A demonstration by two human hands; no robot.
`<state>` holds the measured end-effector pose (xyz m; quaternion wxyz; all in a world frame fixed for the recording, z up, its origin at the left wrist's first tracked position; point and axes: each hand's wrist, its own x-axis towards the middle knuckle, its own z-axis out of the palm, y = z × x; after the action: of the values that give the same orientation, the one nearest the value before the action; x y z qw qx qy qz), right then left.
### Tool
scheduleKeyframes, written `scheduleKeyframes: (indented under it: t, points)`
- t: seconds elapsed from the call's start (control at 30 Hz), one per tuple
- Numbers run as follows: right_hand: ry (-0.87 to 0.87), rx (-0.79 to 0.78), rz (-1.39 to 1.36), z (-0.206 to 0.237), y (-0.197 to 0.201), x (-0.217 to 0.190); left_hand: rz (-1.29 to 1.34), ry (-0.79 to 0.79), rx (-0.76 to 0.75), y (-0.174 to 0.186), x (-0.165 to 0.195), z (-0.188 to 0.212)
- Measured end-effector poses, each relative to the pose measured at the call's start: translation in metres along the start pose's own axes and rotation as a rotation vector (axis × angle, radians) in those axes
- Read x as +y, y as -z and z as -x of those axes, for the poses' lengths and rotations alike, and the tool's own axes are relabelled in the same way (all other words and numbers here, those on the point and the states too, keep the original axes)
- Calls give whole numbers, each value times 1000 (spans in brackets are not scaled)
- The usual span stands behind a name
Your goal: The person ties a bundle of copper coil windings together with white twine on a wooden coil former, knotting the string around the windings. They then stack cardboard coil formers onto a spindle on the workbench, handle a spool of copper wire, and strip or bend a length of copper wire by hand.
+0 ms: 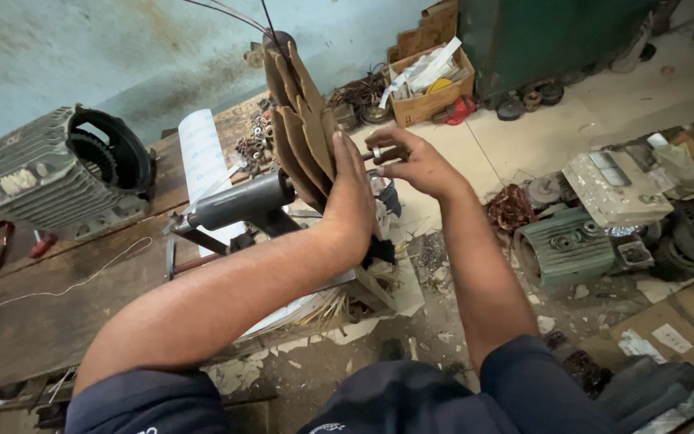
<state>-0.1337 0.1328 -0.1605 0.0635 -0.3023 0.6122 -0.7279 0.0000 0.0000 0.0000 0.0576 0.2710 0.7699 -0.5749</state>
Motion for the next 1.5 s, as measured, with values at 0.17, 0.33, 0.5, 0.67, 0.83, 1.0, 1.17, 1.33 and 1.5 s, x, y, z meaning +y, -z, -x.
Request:
scheduleKeyframes:
  t: [0.17,0.33,0.5,0.67,0.83,1.0,1.17,1.33,1.5]
  points:
    - [-153,99,-67,-4,-4,-13,-30,74,48,-7,6,-7]
    - [-239,185,-123,-5,-10,-18,35,24,-1,-8,6,-11]
    - [-6,145,-135,-5,-11,-6,10,69,39,-9,6,-10]
    - [-82,261,-156,-5,-26,-8,8,42,29,-8,6,-8]
    - [-282,299,269,-6,-27,-12,5,57,40,-8,5,-8]
    - [-43,134,-24,-4,-15,-14,-9,68,44,-10,7,-10]
    - [65,155,-174,-2,-19,-15,-3,79,67,-12,10,-13]
    - [91,374,-370,1,-16,-5,4,71,52,-12,10,-13]
    - [-300,537,-307,-3,-42,9,36,10,18,-11,9,-12]
